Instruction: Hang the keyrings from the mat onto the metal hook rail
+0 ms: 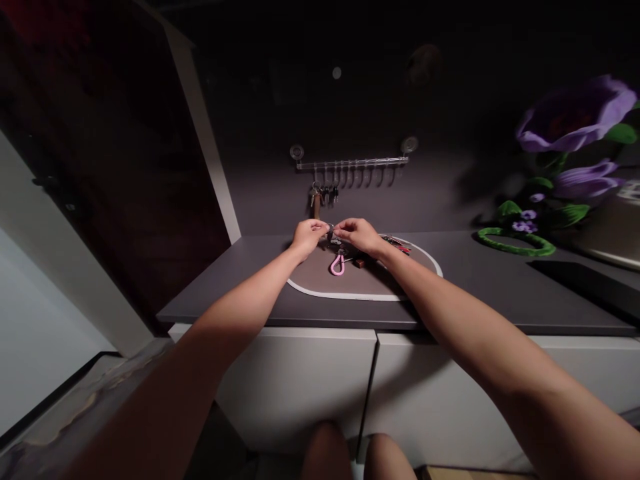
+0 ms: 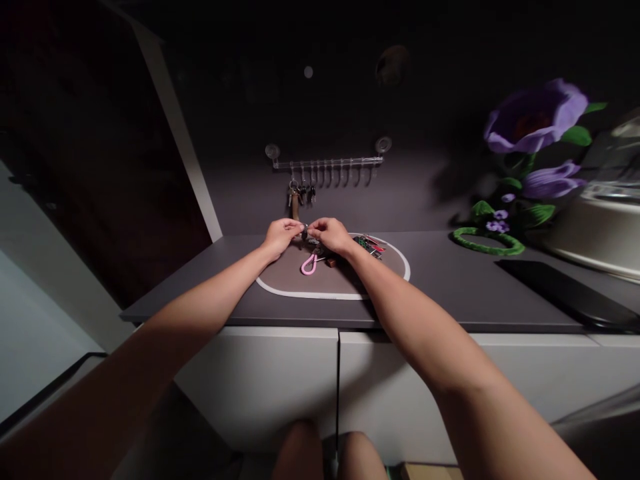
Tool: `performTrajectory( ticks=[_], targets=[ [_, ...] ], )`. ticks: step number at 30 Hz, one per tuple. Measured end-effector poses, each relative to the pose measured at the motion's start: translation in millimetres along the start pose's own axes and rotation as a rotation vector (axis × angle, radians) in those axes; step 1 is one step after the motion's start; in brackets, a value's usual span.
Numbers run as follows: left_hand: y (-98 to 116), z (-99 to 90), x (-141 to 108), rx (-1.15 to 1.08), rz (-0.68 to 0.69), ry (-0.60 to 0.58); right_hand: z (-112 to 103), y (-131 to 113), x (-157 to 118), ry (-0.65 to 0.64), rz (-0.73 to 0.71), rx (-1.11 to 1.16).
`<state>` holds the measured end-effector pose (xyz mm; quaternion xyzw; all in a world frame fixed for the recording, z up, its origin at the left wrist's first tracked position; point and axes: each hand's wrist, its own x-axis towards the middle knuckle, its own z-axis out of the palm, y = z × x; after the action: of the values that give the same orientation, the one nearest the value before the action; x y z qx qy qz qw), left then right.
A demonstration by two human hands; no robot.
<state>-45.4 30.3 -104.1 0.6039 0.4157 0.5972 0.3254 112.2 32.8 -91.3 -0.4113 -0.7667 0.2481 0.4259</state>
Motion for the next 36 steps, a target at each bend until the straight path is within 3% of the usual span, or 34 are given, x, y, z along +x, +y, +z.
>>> performTrajectory(
  ticks=[8, 26, 36],
  targets=[
    [7, 1.3, -4, -0.032, -0.024, -0.005, 2, 7, 2, 0.039, -0.008, 0.066],
    [11, 1.3, -6, -0.022, 0.028, 0.025, 0, -11, -6, 0.029, 0.061, 0.4],
    [13, 4.3, -9, -0.09, 0.033, -0.016, 2, -7, -5, 0.045, 0.078, 0.475]
  ],
)
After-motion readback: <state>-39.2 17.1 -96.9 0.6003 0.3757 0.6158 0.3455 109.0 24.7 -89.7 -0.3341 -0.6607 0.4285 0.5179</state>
